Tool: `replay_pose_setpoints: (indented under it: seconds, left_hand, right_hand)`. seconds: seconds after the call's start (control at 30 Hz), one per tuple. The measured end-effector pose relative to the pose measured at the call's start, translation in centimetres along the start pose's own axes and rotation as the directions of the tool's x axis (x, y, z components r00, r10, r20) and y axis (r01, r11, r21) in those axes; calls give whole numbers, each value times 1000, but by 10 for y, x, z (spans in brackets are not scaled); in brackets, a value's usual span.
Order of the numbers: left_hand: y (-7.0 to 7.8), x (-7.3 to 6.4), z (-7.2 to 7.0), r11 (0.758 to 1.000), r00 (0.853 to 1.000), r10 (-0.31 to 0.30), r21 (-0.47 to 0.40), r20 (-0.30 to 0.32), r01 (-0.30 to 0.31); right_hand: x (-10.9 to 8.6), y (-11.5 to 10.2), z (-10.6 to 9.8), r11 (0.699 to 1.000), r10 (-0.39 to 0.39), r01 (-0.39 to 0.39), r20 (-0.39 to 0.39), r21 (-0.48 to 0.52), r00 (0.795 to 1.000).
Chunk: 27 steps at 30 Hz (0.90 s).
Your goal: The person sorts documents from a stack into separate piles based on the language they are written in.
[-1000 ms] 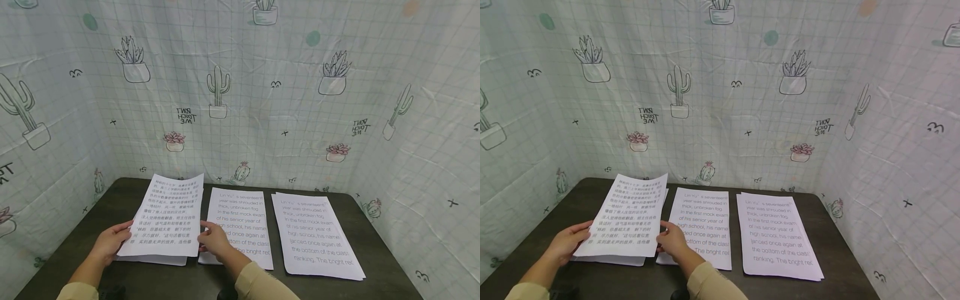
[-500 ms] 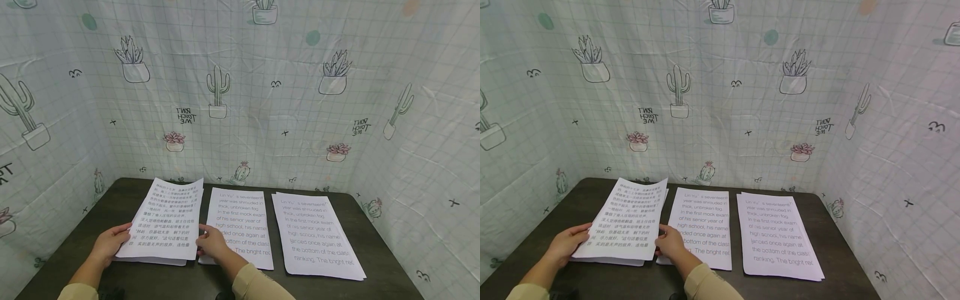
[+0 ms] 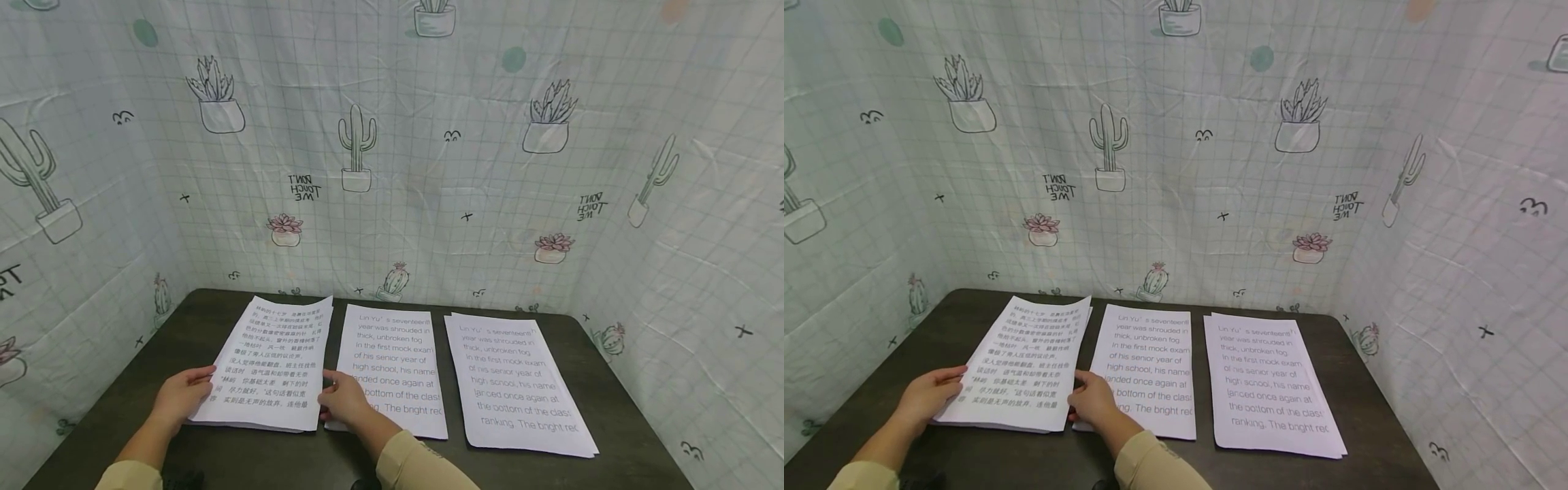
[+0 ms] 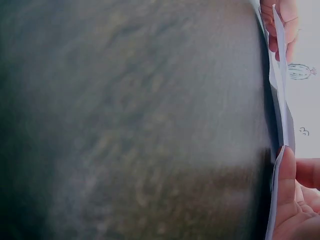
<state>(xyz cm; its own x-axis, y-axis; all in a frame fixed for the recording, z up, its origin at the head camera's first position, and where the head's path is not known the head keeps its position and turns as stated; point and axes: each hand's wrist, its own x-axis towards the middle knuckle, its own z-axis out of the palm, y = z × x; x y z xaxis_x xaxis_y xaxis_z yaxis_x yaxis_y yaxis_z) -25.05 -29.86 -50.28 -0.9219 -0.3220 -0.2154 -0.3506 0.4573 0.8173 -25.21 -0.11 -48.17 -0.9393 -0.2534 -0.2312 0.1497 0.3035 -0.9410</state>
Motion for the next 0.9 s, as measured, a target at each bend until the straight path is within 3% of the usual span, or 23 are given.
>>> replay_pose_setpoints:
  seconds: [0.27, 0.37, 0.7, 0.9]
  left_hand:
    - [9, -6, -1, 982, 995, 100, 163, -29, -94]
    - [10, -9, -1, 975, 993, 110, 198, -33, -101]
    - [13, -10, -6, 976, 997, 62, 214, -52, -50]
    - [16, -11, -4, 980, 996, 74, 187, -41, -65]
  right_hand:
    - [-2, -1, 1, 999, 1, -1, -1, -38, 1000]
    - [-2, -1, 1, 999, 1, 0, 6, -49, 1000]
    - [-3, -3, 3, 996, -5, 6, 5, -90, 1000]
    - [-5, -7, 1, 996, -15, 15, 1, -86, 1000]
